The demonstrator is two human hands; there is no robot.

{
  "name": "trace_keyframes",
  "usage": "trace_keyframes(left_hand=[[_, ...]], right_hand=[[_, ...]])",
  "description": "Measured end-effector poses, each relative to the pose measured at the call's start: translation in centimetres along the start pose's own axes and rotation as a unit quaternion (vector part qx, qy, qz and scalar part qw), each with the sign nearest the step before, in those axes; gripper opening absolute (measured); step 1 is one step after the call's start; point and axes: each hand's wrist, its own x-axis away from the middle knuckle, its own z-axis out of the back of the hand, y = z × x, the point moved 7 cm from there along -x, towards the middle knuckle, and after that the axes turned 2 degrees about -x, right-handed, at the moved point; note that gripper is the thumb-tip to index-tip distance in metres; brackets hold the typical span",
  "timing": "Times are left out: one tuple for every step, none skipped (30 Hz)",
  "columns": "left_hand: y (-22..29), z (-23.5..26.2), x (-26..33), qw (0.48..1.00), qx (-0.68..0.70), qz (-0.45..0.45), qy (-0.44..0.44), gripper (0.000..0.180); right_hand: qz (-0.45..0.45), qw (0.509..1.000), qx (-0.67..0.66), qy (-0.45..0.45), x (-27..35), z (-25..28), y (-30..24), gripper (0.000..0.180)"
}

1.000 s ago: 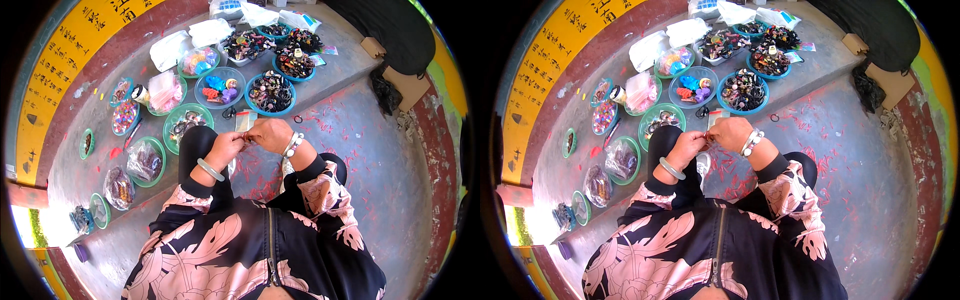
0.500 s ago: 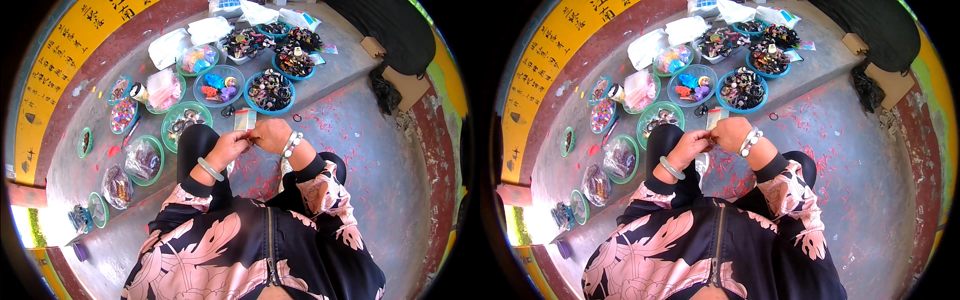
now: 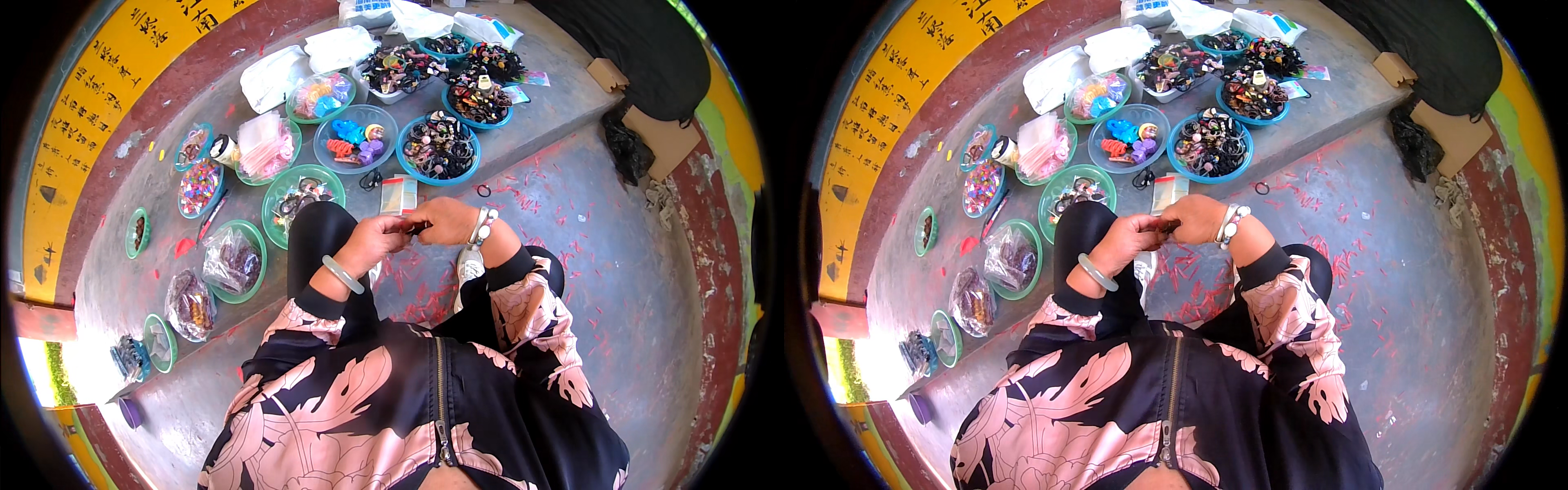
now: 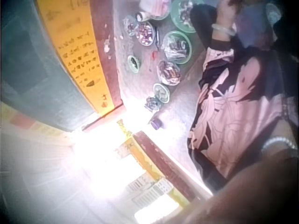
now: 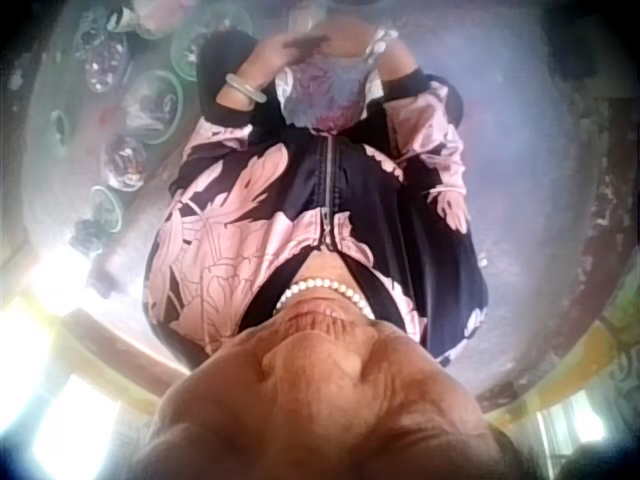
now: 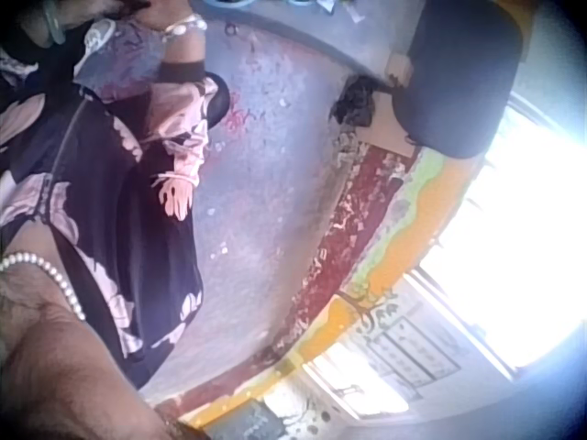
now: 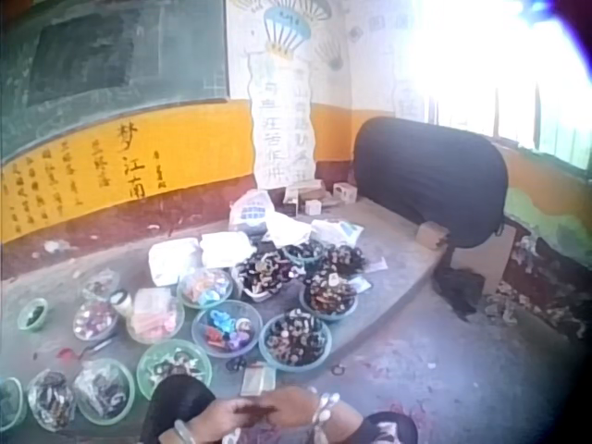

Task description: The person sits on the floor surrounded by bowls of hair accessories and sorts through them. They pick up hair ties and clips, separate them, and place them into small plastic bags or back into the bowls.

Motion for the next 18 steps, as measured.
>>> trace_keyframes(left_hand=[[-0.2, 0.1, -0.1, 1.0, 0.003, 0.003, -0.005, 0.025], [-0.4, 0.2, -0.1, 1.0, -0.012, 0.005, -0.003, 0.024], [-0.6, 0.3, -0.2, 1.0, -0.026, 0.007, -0.002, 0.024], [-0.8, 0.4, -0.2, 0.999, -0.041, 0.009, 0.0, 0.024], [-1.0, 0.5, -0.3, 0.999, -0.05, 0.008, -0.001, 0.023], [-1.1, 0.6, -0.3, 0.998, -0.059, 0.007, -0.001, 0.023], [-1.2, 0.6, -0.3, 0.998, -0.068, 0.006, -0.001, 0.023], [-1.2, 0.7, -0.4, 0.997, -0.078, -0.004, 0.002, 0.023], [-1.3, 0.7, -0.5, 0.996, -0.088, -0.013, 0.004, 0.023], [-1.3, 0.8, -0.5, 0.995, -0.098, -0.023, 0.007, 0.023], [-1.3, 0.8, -0.5, 0.993, -0.114, -0.023, 0.01, 0.023], [-1.3, 0.8, -0.5, 0.991, -0.13, -0.023, 0.013, 0.024], [-1.2, 0.8, -0.5, 0.989, -0.147, -0.023, 0.016, 0.024], [-1.2, 0.8, -0.5, 0.989, -0.142, -0.024, 0.013, 0.024], [-1.3, 0.7, -0.5, 0.99, -0.137, -0.025, 0.01, 0.024], [-1.3, 0.7, -0.5, 0.991, -0.133, -0.026, 0.006, 0.025], [-1.2, 0.6, -0.4, 0.992, -0.124, -0.023, 0.004, 0.024], [-0.9, 0.5, -0.2, 0.993, -0.115, -0.019, 0.002, 0.024]], right_hand=[[-0.042, 0.998, -0.044, 0.002, 0.0, 0.3, 0.3, 0.019], [-0.083, 0.993, -0.088, 0.005, 0.1, 0.6, 0.4, 0.02], [-0.124, 0.983, -0.131, 0.007, 0.2, 0.7, 0.6, 0.021], [-0.143, 0.979, -0.146, 0.004, 0.2, 0.7, 0.9, 0.021], [-0.162, 0.974, -0.161, 0.0, 0.2, 0.6, 1.2, 0.022], [-0.181, 0.968, -0.176, -0.004, 0.3, 0.5, 1.5, 0.022], [-0.164, 0.972, -0.17, 0.012, 0.2, 0.6, 1.4, 0.022], [-0.148, 0.975, -0.163, 0.028, 0.1, 0.6, 1.4, 0.023], [-0.131, 0.978, -0.157, 0.043, 0.0, 0.6, 1.5, 0.024], [-0.131, 0.978, -0.155, 0.046, -0.1, 0.5, 1.7, 0.022], [-0.131, 0.978, -0.153, 0.049, -0.1, 0.4, 1.8, 0.021], [-0.131, 0.978, -0.151, 0.052, -0.2, 0.3, 1.9, 0.02], [-0.144, 0.973, -0.172, 0.053, -0.2, 0.2, 2.1, 0.019], [-0.157, 0.967, -0.192, 0.055, -0.1, 0.0, 2.3, 0.017], [-0.171, 0.961, -0.212, 0.056, -0.1, -0.1, 2.5, 0.015], [-0.173, 0.959, -0.218, 0.058, -0.1, -0.2, 2.6, 0.015], [-0.176, 0.957, -0.225, 0.06, -0.1, -0.3, 2.9, 0.015], [-0.178, 0.955, -0.231, 0.062, -0.1, -0.4, 2.9, 0.014]])
